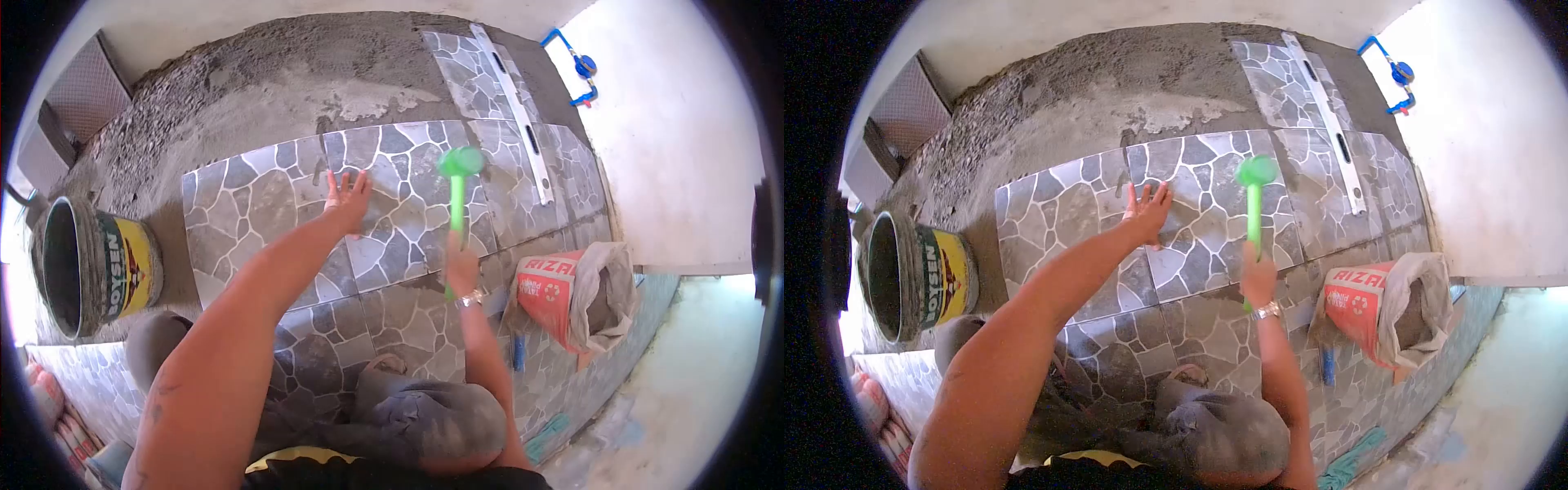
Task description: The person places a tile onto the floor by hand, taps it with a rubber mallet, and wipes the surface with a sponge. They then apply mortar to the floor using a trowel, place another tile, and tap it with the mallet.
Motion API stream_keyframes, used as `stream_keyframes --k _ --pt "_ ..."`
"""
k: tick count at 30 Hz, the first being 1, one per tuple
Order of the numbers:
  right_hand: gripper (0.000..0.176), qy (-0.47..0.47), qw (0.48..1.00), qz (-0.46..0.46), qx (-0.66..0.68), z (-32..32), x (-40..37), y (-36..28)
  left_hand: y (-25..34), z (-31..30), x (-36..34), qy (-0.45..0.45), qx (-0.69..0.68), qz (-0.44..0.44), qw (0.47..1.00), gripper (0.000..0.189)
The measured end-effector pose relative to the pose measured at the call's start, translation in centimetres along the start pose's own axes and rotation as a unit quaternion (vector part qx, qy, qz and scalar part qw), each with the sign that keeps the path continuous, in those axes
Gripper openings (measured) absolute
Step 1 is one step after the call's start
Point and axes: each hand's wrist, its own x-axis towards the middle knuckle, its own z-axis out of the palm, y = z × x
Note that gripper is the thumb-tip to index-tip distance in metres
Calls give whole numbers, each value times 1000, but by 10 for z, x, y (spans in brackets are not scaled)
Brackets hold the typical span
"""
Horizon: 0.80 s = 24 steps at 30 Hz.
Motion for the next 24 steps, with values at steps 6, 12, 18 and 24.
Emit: stream_keyframes --k 6,12,18,24 --pt "53 25 999 5 33 13 -44 -17 -4 6 -7 12 -14 -14 1000 138" --pt "44 -33 999 -13 -5 -9 -62 -77 -6 10 -5 15 -15 -13 1000 137" --pt "41 -70 997 -17 39 31 -93 -29 -5 10 -2 -3 -21 -9 1000 136" --pt "41 -75 988 83 110 -13 -95 -75 -3 6 -3 -12 -15 -21 1000 136"
